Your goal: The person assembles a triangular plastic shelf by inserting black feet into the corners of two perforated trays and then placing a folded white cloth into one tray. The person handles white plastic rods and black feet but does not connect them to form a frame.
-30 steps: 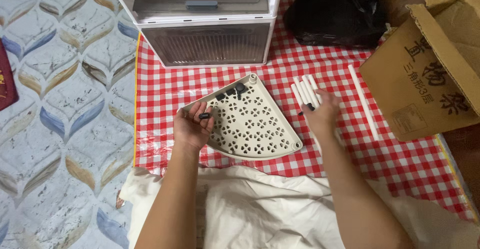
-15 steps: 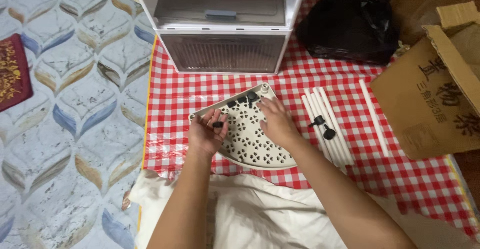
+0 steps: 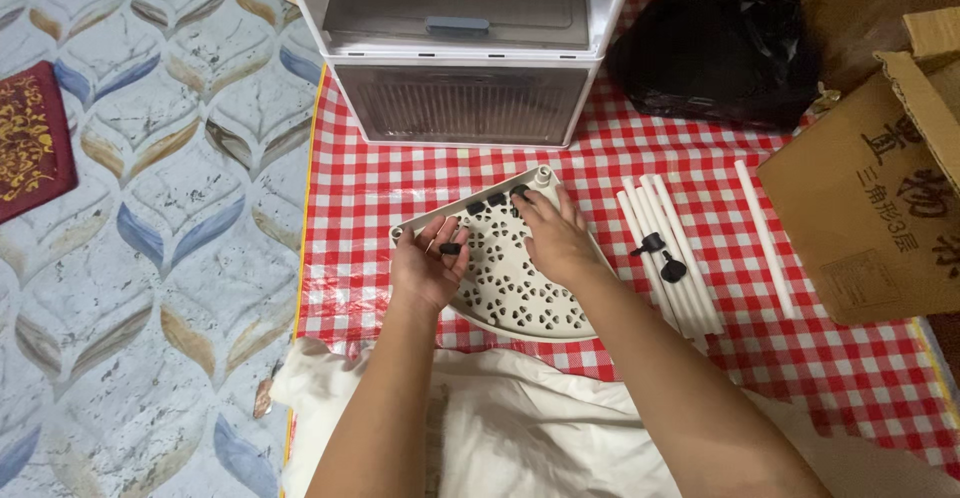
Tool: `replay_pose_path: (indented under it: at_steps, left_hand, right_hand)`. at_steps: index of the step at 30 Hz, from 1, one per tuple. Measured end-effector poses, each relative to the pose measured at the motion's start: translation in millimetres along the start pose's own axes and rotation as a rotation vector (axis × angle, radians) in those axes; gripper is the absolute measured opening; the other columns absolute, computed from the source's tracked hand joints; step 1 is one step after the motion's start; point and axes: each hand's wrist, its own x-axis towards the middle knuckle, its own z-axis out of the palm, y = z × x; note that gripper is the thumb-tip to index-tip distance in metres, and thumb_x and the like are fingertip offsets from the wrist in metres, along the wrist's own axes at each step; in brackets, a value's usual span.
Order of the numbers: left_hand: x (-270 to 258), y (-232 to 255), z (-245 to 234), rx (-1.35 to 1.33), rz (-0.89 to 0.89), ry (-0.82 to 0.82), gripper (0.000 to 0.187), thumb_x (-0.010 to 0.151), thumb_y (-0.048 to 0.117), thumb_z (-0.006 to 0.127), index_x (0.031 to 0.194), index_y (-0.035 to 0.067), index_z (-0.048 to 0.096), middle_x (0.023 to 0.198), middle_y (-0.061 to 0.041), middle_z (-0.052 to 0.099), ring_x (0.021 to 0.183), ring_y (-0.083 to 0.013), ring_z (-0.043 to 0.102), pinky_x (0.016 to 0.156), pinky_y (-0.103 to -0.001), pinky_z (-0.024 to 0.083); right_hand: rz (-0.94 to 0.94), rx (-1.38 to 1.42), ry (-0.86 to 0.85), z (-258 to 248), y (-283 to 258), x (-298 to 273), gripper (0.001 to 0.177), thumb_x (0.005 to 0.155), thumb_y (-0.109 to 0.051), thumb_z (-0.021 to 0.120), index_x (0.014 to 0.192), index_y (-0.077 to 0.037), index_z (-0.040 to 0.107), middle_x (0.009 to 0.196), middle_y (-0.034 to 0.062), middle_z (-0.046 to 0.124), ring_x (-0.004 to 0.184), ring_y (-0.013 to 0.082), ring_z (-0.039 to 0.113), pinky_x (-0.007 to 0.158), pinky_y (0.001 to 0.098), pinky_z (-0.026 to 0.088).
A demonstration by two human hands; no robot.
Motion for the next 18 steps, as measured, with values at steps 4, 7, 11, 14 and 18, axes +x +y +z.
replay_pose_path:
  at_steps: [4,7,11,14,18]
  left_hand:
    - [-2,0,2,0.006,-0.002,-0.001,0.057,0.11,0.047,0.022,0.119,0.008,0.063,0.115,-0.008,0.072,0.11,-0.0252,0.068,0.091,-0.037,0.054]
    - [-3,1,3,0.001,-0.001,0.0,0.057,0.11,0.047,0.022,0.118,0.009,0.064,0.115,-0.008,0.072,0.11,-0.0256,0.069,0.091,-0.037,0.054]
    - [-4,1,2,-0.001,-0.005,-0.01,0.057,0.11,0.047,0.022,0.117,0.009,0.064,0.115,-0.008,0.072,0.111,-0.0256,0.069,0.092,-0.038,0.053]
    - [-4,2,4,0.006,-0.006,-0.004,0.058,0.11,0.047,0.021,0.117,0.009,0.064,0.115,-0.008,0.073,0.111,-0.0255,0.068,0.092,-0.038,0.053]
    - [-5,2,4,0.016,-0.002,0.014,0.058,0.11,0.047,0.021,0.118,0.009,0.064,0.116,-0.008,0.072,0.112,-0.0251,0.068,0.093,-0.038,0.053]
  right_hand:
    - [0.001,-0.093,0.005,3,1,0,0.07,0.101,-0.02,0.06,0.161,-0.024,0.025,0.169,-0.0014,0.017,0.159,0.0263,0.003,0.13,0.0484,0.01]
    - [-0.039,-0.128,0.077,4,1,2,0.066,0.1,-0.017,0.061,0.158,-0.021,0.03,0.172,0.003,0.014,0.159,0.0288,0.002,0.129,0.0497,0.012]
    - [-0.036,-0.063,-0.012,3,-3,5,0.077,0.099,-0.027,0.057,0.163,-0.033,0.014,0.169,-0.0066,0.005,0.156,0.0277,-0.005,0.125,0.0538,0.006]
    - [0.0,-0.034,-0.042,4,-4,9,0.076,0.101,-0.032,0.055,0.164,-0.035,0.012,0.168,-0.0058,0.007,0.156,0.0271,-0.003,0.127,0.0553,0.006]
    - [-0.029,-0.154,0.041,8,-1,13,0.064,0.104,-0.017,0.052,0.163,-0.03,0.031,0.171,0.0098,0.011,0.158,0.0288,0.007,0.13,0.0504,0.016]
